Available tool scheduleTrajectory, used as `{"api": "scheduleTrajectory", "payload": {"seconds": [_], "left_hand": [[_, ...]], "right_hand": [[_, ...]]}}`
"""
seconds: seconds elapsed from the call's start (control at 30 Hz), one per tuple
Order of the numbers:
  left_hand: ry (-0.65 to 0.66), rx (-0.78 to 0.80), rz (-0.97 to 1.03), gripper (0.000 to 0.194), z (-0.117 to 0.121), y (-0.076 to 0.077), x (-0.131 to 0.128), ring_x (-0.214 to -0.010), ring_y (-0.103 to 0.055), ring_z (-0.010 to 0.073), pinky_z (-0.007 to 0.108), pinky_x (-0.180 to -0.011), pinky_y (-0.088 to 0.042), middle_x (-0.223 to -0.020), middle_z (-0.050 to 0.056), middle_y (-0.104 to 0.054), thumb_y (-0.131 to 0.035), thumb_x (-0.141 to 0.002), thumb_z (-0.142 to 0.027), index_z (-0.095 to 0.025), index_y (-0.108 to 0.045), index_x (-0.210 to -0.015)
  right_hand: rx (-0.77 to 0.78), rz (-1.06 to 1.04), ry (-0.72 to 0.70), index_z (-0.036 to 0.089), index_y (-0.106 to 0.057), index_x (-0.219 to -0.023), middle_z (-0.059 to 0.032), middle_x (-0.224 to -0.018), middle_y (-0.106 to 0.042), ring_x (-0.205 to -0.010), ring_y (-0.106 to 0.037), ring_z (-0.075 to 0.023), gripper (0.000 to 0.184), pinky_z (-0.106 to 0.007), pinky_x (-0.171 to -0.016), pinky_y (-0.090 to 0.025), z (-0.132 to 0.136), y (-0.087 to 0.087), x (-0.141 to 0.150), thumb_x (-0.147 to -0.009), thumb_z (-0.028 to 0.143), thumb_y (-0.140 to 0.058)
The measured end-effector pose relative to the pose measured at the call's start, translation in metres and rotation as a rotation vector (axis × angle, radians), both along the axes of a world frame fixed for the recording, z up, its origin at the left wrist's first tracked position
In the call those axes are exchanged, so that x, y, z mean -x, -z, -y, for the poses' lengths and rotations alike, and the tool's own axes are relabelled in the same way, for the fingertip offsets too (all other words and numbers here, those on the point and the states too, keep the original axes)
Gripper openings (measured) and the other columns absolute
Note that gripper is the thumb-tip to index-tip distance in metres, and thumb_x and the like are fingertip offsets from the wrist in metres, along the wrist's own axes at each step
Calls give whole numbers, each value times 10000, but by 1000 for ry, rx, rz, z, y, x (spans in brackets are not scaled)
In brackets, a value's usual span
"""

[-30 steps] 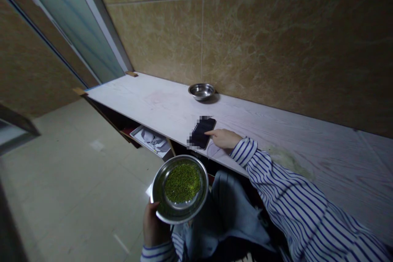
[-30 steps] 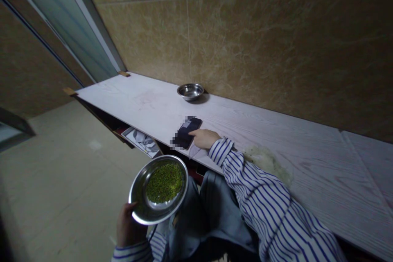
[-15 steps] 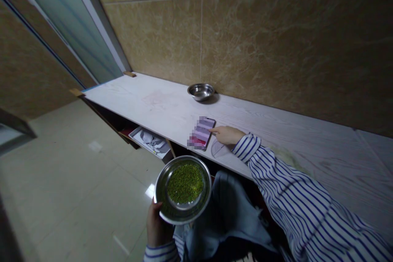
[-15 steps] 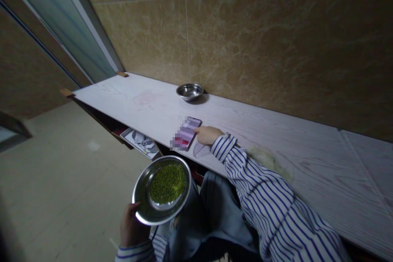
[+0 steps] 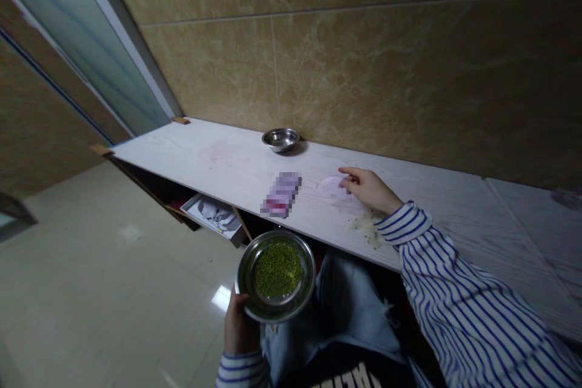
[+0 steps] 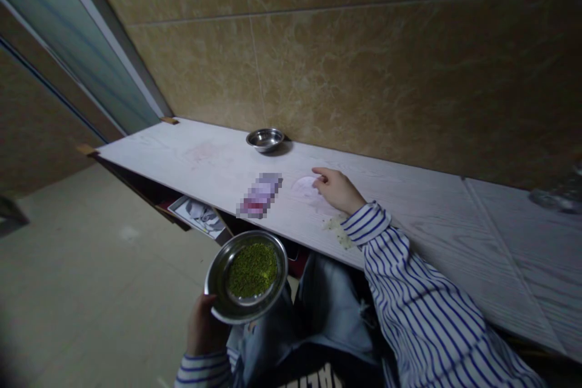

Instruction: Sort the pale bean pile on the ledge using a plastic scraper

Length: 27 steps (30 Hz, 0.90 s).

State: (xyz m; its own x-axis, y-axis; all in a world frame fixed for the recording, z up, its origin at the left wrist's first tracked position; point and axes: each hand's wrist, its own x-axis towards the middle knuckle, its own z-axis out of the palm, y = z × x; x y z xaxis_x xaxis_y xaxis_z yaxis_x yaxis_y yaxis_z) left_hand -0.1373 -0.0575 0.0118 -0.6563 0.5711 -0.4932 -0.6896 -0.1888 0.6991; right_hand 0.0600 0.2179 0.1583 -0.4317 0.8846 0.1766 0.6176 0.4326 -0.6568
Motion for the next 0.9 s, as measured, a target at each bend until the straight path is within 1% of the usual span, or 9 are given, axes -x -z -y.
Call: {"api": "scheduleTrajectory", "payload": {"seconds": [0.13,0.23,0.3,0.4,0.5,0.63,0.7,0.77,0.9], "left_hand": [[61,-45,-16,450,3,9,-13,-842,-668,255,349,-756,-547,-814,31,-745,-769,-543,-258,-203,-795,-989],[135,-50,-11,456,5,18,-27,-849,-682,275,362,-724,-556,-831,42,-753,-779,-553,-241,-201,-792,-1007],[132,-32,-6,440,5,23,-38,-845,-683,273,361,-708,-557,-849,46,-758,-773,-583,-247,-201,-789,-1020],[154,-51,-27,443,2,27,-55,-961,-688,312,401,-786,-567,-924,56,-767,-773,-625,-288,-207,-780,-1061],[197,-64,-58,399,-4,30,-70,-1016,-674,322,399,-820,-566,-937,62,-767,-804,-611,-318,-201,-782,-992],[289,-67,-59,382,-12,34,-87,-1013,-677,308,389,-813,-564,-989,64,-768,-791,-636,-289,-216,-775,-1011],[295,-43,-56,355,-15,35,-95,-967,-682,301,384,-780,-565,-959,59,-759,-783,-635,-279,-216,-773,-984],[248,-20,-79,382,-18,35,-103,-892,-681,273,356,-719,-557,-934,51,-753,-738,-671,-274,-221,-768,-1049],[263,-50,-112,426,-24,30,-113,-942,-678,272,365,-777,-552,-960,50,-749,-694,-712,-252,-226,-749,-1133]], "right_hand": [[30,-211,38,87,-709,-1275,-97,-871,-775,-658,-702,-163,434,-285,-644,-585,14,6,-37,-852,145,-637],[54,-358,78,73,-731,-1226,-108,-866,-770,-691,-709,-178,413,-322,-696,-608,24,12,-70,-825,146,-666],[54,-413,129,61,-734,-1212,-127,-891,-771,-757,-730,-203,410,-350,-744,-620,28,18,-95,-817,145,-666],[36,-463,207,73,-743,-1188,-132,-921,-777,-854,-750,-231,406,-376,-806,-623,33,30,-129,-797,133,-650],[-3,-475,257,93,-757,-1161,-120,-907,-785,-845,-755,-225,397,-373,-814,-623,39,46,-154,-785,160,-651],[-43,-426,285,137,-780,-1127,-104,-889,-799,-743,-748,-208,360,-330,-679,-625,61,67,-172,-810,268,-672],[-67,-383,287,150,-776,-1157,-110,-920,-809,-741,-755,-214,370,-325,-654,-626,77,74,-176,-843,311,-664],[-101,-341,258,161,-768,-1185,-113,-941,-816,-774,-771,-224,362,-336,-686,-637,94,79,-176,-890,323,-633],[-235,-273,155,169,-770,-1167,-118,-1050,-816,-915,-784,-232,298,-347,-836,-639,121,80,-167,-940,254,-596]]}}
